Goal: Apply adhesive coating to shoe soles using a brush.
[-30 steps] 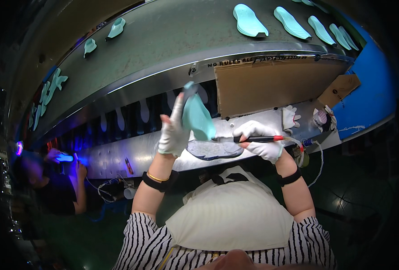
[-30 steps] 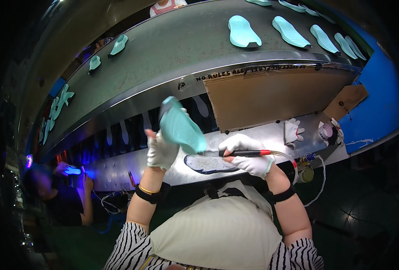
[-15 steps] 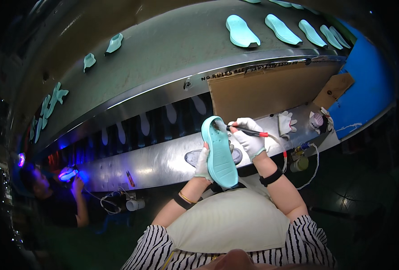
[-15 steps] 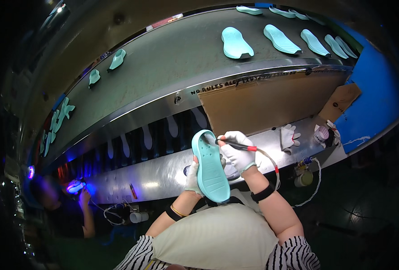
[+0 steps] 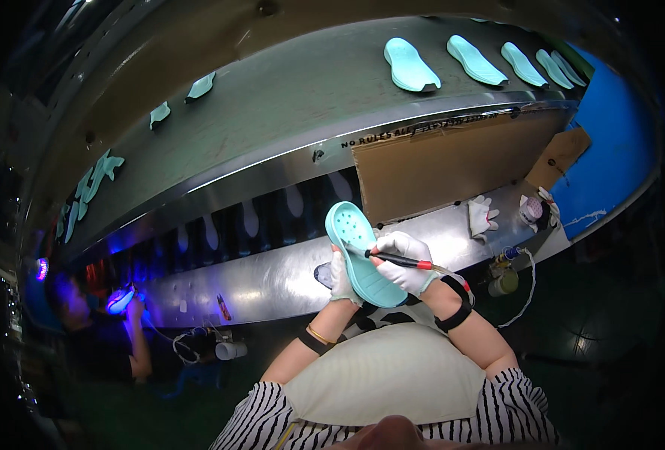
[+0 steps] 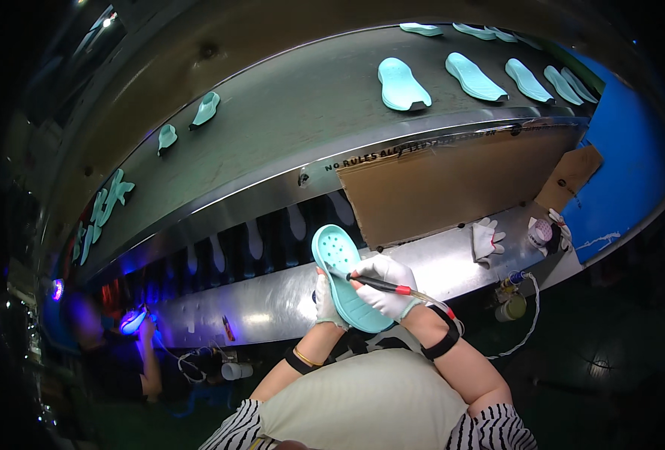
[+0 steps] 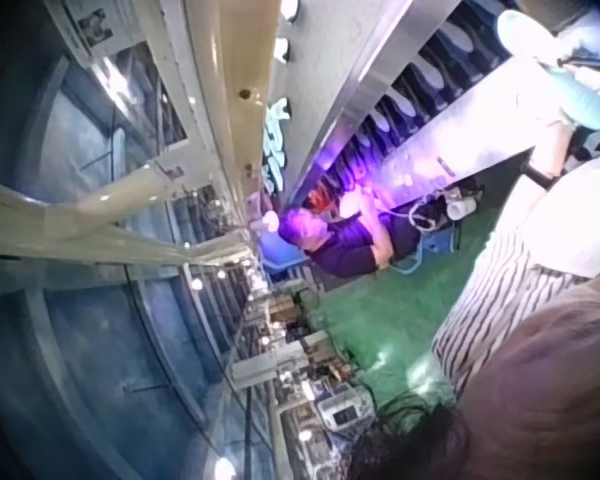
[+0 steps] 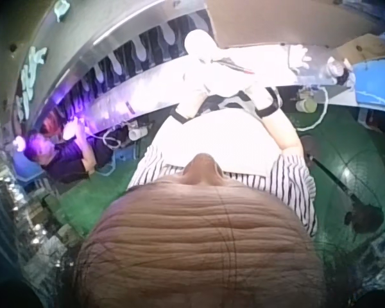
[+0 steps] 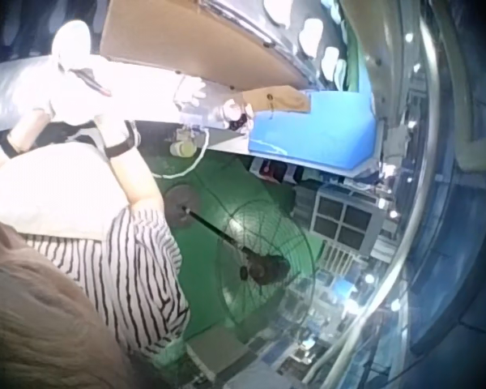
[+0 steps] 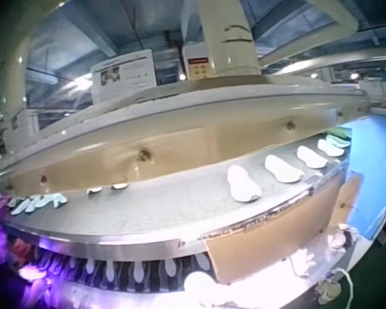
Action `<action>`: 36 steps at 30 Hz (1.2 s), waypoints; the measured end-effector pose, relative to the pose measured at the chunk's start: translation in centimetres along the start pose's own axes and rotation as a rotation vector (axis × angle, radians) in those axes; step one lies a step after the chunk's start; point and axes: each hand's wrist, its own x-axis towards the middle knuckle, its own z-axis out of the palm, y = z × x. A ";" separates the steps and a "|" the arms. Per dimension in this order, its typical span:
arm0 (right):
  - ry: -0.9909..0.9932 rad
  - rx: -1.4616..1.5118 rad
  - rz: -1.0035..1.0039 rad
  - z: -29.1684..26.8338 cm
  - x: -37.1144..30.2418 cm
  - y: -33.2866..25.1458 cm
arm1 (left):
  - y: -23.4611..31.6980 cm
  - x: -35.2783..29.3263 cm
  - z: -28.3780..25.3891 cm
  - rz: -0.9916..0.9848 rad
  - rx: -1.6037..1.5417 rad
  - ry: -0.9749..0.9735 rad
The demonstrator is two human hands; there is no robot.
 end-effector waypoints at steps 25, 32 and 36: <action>-0.140 0.261 0.536 -1.2 -1.0 -2.2 | 2.6 1.5 -1.5 -0.004 -0.124 -0.049; 0.045 0.311 0.152 -1.8 1.3 -1.8 | 1.7 0.5 0.5 -0.072 -0.077 0.031; -0.077 0.027 -0.062 -1.1 0.6 -1.6 | 1.5 1.5 -1.4 -0.131 -0.157 -0.235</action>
